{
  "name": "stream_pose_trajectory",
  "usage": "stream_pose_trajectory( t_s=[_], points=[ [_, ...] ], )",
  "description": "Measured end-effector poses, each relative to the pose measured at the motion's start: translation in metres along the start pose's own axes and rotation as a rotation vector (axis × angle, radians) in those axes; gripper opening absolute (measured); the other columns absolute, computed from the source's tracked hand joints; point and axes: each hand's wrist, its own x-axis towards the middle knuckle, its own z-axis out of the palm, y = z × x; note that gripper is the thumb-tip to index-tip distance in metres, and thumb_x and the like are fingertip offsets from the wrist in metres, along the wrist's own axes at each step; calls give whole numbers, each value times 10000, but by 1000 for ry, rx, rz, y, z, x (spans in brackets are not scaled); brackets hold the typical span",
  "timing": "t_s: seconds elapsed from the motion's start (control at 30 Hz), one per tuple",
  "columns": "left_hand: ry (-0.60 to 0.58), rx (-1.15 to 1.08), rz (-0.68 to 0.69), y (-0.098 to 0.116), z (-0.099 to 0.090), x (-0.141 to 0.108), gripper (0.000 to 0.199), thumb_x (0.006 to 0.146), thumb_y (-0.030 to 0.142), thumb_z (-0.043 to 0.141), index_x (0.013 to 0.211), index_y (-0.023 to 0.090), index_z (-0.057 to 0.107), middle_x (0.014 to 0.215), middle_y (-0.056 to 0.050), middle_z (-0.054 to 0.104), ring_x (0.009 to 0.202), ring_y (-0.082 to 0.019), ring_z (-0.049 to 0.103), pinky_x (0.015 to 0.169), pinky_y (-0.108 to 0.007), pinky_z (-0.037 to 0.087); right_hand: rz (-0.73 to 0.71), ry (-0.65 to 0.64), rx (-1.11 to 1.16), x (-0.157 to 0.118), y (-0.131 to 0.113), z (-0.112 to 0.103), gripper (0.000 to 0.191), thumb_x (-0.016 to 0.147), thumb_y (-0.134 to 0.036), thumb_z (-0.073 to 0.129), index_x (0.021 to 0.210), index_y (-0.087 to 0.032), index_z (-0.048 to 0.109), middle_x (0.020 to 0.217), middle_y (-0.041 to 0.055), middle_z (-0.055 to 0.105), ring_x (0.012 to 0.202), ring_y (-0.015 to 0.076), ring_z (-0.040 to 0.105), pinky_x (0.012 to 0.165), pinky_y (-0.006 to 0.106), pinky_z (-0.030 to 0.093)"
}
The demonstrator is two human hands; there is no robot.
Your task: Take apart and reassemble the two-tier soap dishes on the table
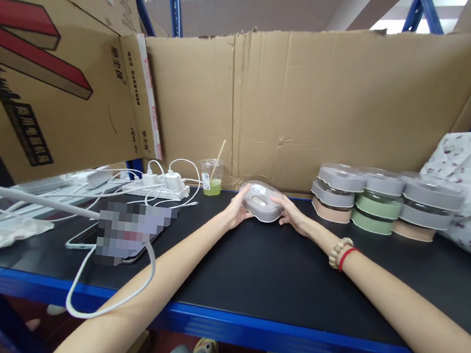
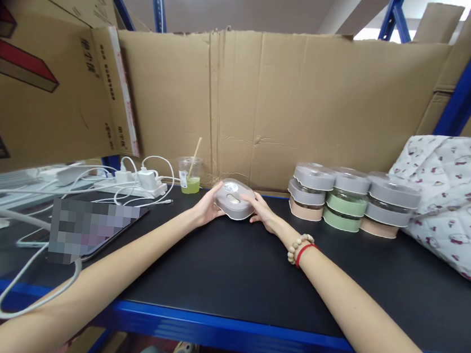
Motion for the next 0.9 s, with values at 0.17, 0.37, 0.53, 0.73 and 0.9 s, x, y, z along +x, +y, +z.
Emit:
stream_pose_trajectory(
  t_s=[0.17, 0.37, 0.53, 0.73, 0.9],
  points=[
    [101, 196, 67, -5, 4, 7, 395, 867, 386, 463, 1161, 131, 534, 1171, -138, 552, 1065, -230, 544, 898, -301, 451, 40, 229, 61, 1, 1, 4, 591, 753, -330, 595, 1278, -208, 354, 1182, 90, 502, 777, 115, 559, 407, 138, 473],
    [33, 716, 314, -20, 12, 1, 529, 765, 190, 576, 1280, 157, 459, 1330, -122, 421, 1259, -249, 353, 1071, -366, 222, 105, 429, -208, 5, 3, -6, 693, 717, -461, 600, 1300, -205, 328, 1254, 139, 462, 924, 211, 586, 520, 258, 537],
    [-182, 1157, 395, -25, 13, -7, 566, 781, 237, 527, 1333, 202, 407, 1405, -107, 312, 1328, -300, 196, 1070, -505, 109, 73, 499, -864, -4, 0, -14, 663, 792, -548, 479, 1199, -25, 455, 1245, 261, 419, 1109, 329, 485, 861, 412, 434],
    [-302, 1257, 472, -28, 20, 6, 633, 757, 221, 501, 1372, 219, 352, 1412, -83, 302, 1334, -294, 182, 1069, -511, 123, -365, 459, -1269, -7, -3, -17, 463, 842, -288, 425, 1253, -79, 467, 1299, 204, 429, 1192, 299, 393, 946, 420, 326],
    [-339, 1281, 517, -30, 34, 29, 586, 734, 166, 465, 1314, 246, 435, 1368, -51, 384, 1313, -279, 248, 1062, -499, 182, -450, 419, -1373, 1, 2, -21, 471, 810, -132, 369, 1266, -115, 486, 1331, 160, 436, 1249, 271, 342, 1005, 424, 244]
  ],
)
